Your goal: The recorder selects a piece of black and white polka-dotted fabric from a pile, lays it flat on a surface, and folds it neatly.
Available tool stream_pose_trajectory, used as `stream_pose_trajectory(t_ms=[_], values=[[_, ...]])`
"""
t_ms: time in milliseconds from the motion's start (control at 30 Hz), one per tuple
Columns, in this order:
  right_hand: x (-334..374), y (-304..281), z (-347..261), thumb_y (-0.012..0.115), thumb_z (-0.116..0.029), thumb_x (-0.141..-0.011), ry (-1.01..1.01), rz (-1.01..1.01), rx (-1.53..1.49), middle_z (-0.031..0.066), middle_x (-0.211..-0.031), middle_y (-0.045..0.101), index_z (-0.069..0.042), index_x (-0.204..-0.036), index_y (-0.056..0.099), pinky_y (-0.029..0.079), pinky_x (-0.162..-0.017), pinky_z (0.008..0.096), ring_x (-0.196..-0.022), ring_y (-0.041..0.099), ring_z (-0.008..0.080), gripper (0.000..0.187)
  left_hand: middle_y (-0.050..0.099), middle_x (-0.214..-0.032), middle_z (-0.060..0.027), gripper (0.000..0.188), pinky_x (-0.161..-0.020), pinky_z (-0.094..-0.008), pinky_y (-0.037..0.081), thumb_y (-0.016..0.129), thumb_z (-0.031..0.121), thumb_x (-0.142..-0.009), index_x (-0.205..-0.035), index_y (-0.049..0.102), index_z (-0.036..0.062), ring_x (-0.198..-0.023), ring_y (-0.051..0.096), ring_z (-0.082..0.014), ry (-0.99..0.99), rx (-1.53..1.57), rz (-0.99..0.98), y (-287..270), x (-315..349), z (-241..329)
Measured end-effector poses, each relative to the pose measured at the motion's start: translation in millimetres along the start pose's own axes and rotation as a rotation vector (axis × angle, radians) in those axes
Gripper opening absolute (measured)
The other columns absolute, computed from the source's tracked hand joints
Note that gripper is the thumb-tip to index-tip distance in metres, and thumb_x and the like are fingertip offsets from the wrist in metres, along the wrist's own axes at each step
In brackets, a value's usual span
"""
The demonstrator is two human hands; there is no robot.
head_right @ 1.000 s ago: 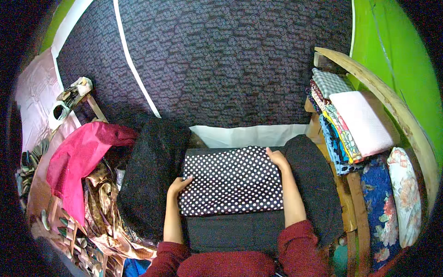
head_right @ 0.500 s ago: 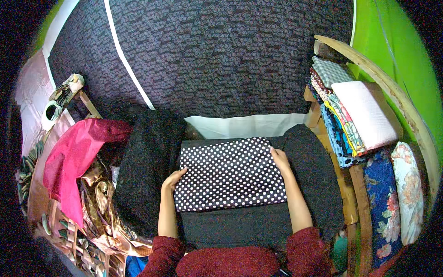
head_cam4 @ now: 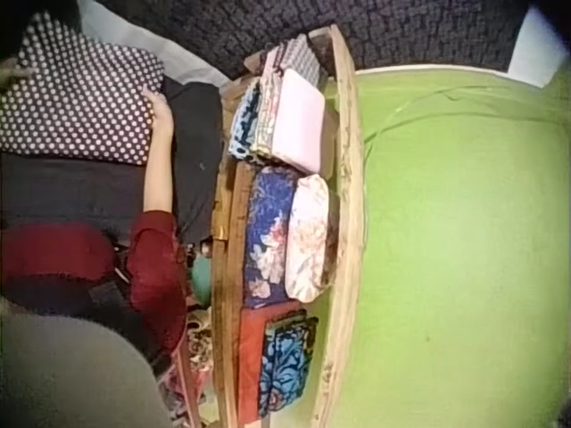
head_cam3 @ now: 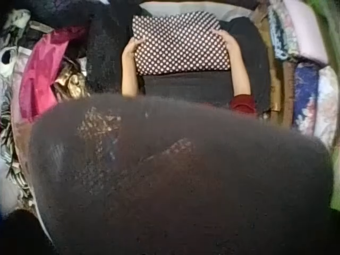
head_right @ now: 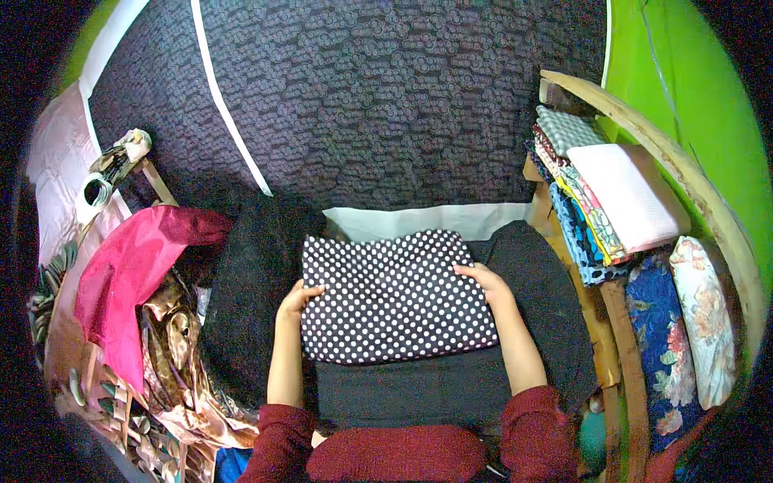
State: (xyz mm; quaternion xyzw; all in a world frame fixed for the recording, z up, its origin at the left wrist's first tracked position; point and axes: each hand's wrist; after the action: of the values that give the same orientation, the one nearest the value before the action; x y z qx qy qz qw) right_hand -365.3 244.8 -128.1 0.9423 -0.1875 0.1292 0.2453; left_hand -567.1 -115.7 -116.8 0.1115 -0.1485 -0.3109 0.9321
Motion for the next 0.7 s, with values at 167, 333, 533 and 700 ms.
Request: stream_pose_trajectory(t_ms=[167,333,533,700], values=[[29,25,-58,0.062,-0.013,-0.079,-0.345,-0.064,0.057,0.0123,-0.103,0.06,0.005,-0.112,0.048,0.05,-0.075,0.0281,-0.086,0.061,0.0184,0.04,0.065,-0.08,-0.0086,0.026,-0.061,-0.0252,0.052,0.069,0.006,-0.067,-0.09,0.059,-0.0022,-0.064,0.062,-0.0156,0.267,-0.062,-0.055,22,16,72],[64,39,-88,0.069,-0.016,-0.074,-0.601,0.07,0.263,0.007,-0.107,0.058,0.001,-0.115,0.046,0.041,-0.087,0.0288,-0.096,0.054,0.0151,0.05,0.061,-0.096,-0.0056,0.045,-0.076,-0.0283,0.049,0.072,0.004,-0.066,-0.106,0.051,0.0002,-0.085,0.059,-0.0143,0.458,-0.244,-0.02,23,34,96],[100,-27,-28,0.068,-0.018,-0.073,-0.423,0.05,0.488,0.0075,-0.12,0.049,0.002,-0.12,0.044,0.033,-0.095,0.0316,-0.108,0.046,0.0175,0.057,0.054,-0.112,-0.0088,0.059,-0.089,-0.0343,0.041,0.073,0.005,-0.064,-0.117,0.047,0.0009,-0.104,0.05,-0.0198,0.109,-0.497,-0.096,28,83,30],[160,-14,21,0.051,-0.036,-0.088,-0.303,0.231,0.641,0.0019,-0.093,0.054,0.003,-0.096,0.052,0.039,-0.079,0.0271,-0.087,0.047,0.0114,0.04,0.053,-0.114,-0.0083,0.052,-0.086,-0.0292,0.042,0.062,-0.003,-0.065,-0.116,0.049,0.0006,-0.101,0.05,-0.017,0.371,-0.62,-0.194,19,137,-26]])
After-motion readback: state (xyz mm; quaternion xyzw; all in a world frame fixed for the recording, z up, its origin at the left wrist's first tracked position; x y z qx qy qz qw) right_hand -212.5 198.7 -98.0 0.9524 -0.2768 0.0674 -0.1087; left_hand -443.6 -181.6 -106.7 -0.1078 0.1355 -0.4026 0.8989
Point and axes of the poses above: each hand's wrist, its own x-axis away from the middle knuckle, its own y-axis out of the palm, z = x × y
